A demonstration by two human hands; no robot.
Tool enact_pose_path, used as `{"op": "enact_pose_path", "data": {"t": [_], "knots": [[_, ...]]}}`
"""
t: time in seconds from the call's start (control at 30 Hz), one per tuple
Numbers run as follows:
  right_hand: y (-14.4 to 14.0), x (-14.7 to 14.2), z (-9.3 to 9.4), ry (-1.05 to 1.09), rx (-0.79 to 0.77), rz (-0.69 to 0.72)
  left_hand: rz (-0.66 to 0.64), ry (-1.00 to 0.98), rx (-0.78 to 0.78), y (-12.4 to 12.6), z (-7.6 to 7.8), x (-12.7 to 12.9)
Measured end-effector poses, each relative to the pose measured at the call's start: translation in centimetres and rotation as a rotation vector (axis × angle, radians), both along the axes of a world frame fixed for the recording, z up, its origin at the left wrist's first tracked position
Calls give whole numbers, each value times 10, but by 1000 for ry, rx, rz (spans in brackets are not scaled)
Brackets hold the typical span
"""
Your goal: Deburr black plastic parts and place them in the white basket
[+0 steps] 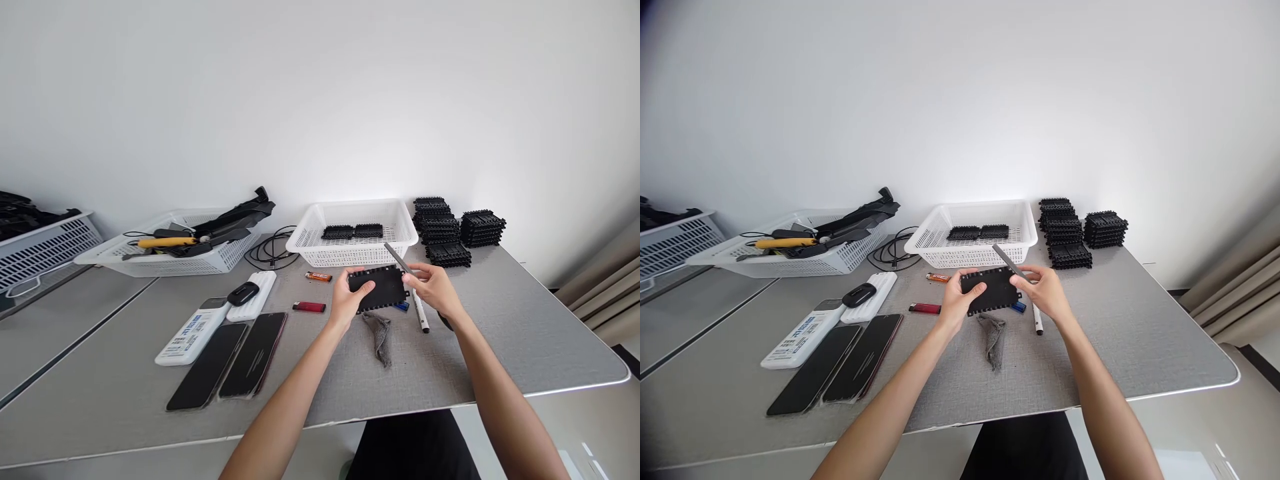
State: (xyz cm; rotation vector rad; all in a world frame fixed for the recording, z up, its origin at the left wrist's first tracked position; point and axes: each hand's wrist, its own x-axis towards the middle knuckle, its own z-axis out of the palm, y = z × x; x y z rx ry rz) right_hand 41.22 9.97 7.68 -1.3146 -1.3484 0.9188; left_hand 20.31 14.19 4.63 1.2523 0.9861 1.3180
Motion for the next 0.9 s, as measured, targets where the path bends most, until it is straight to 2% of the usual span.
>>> {"op": "enact_pose_path", "data": {"t": [0.17,0.27,0.63,0.9], "knots": [[2,4,3,-127,160,-208,116,73,155,6,-5,-4],[0,3,6,-233,182,-271,127,96,211,6,-3,-6],[-8,-5,9,-736,122,-288,37,245,319,-2,9,-5],[-9,-9,7,-798,146,-303,-21,307,373,-10,12,-4]]}}
